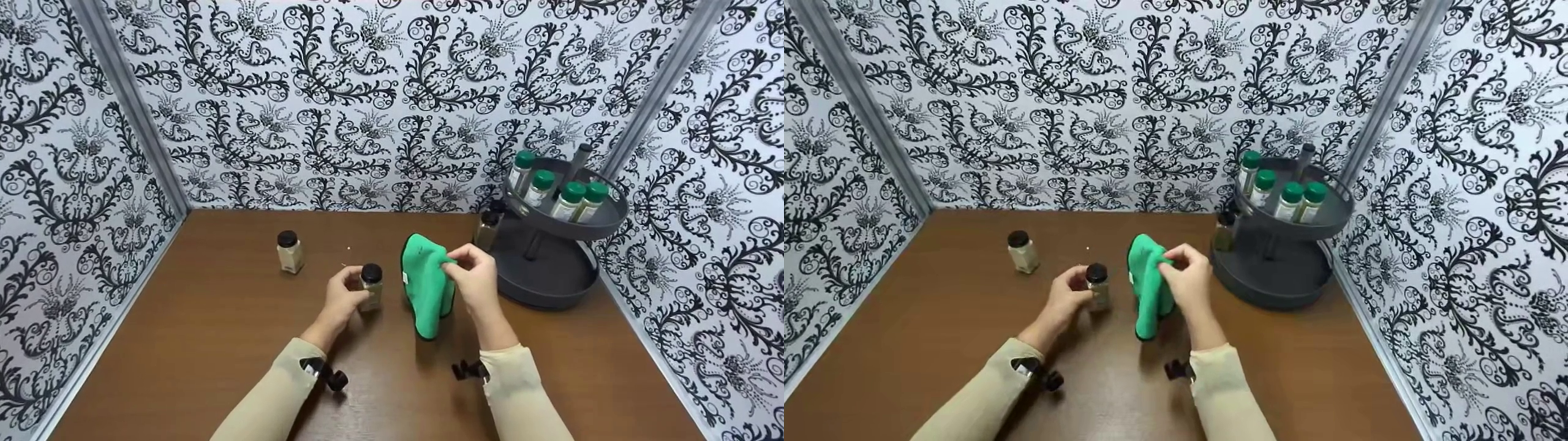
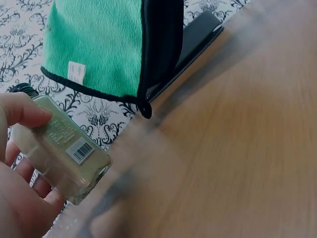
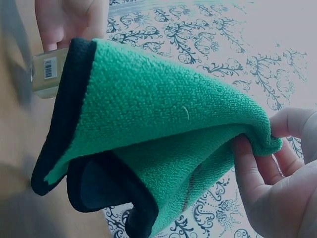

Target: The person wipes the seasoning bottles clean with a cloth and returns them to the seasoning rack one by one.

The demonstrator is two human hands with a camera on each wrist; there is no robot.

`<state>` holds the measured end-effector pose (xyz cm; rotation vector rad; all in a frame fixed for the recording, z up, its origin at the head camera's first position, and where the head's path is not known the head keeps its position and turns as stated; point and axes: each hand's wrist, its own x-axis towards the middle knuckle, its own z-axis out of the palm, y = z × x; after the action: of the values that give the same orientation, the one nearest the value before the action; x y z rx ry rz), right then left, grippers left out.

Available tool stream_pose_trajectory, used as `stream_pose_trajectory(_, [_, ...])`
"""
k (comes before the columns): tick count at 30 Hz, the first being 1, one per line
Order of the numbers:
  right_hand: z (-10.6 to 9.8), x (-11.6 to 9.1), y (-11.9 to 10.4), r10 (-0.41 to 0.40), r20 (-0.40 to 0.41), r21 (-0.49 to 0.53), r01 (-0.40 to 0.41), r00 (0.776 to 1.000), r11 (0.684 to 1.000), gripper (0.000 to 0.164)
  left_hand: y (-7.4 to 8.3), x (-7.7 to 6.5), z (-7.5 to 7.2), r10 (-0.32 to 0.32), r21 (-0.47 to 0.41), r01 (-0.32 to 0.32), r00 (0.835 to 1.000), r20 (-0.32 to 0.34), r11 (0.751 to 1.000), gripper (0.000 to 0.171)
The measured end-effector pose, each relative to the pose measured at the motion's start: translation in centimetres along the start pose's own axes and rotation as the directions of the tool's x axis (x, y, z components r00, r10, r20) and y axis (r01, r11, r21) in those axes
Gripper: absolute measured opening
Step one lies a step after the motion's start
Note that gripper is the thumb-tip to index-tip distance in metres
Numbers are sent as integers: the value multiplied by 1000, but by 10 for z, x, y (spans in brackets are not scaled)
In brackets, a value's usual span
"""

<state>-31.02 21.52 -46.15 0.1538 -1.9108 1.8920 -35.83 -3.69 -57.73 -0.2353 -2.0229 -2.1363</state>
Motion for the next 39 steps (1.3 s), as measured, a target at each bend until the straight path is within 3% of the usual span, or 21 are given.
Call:
stream_pose_trajectory(10, [2, 1, 6, 2, 21, -3, -2, 1000, 1000, 17, -6, 0, -5, 27, 25, -27, 999, 24, 999, 48])
stream_pose_trajectory(13, [2, 1, 7, 2, 22, -3, -2, 1000, 1000, 16, 2, -2, -4, 24, 51, -26, 999, 25, 998, 45])
stream_pose_trajectory(17, [1, 1, 7, 5, 19, -7, -5, 1000, 1000, 16, 1, 0, -5, 21, 92, -23, 999, 31, 996, 46])
stream_pose_trajectory(22, [0, 1, 6, 0, 11, -4, 0, 1000, 1000, 16, -13, 5, -10, 31, 90, -36, 998, 63, 995, 50])
stream_pose_trajectory(29, [-2, 1, 6, 3, 12, 4, -3, 1000, 1000, 16, -16, 6, -18, 40, 46, -46, 991, 127, 998, 49])
stream_pose_trajectory(39, [-1, 2, 6, 6, 18, 23, -6, 1000, 1000, 16, -16, 7, -21, 53, 77, -64, 990, 134, 995, 51])
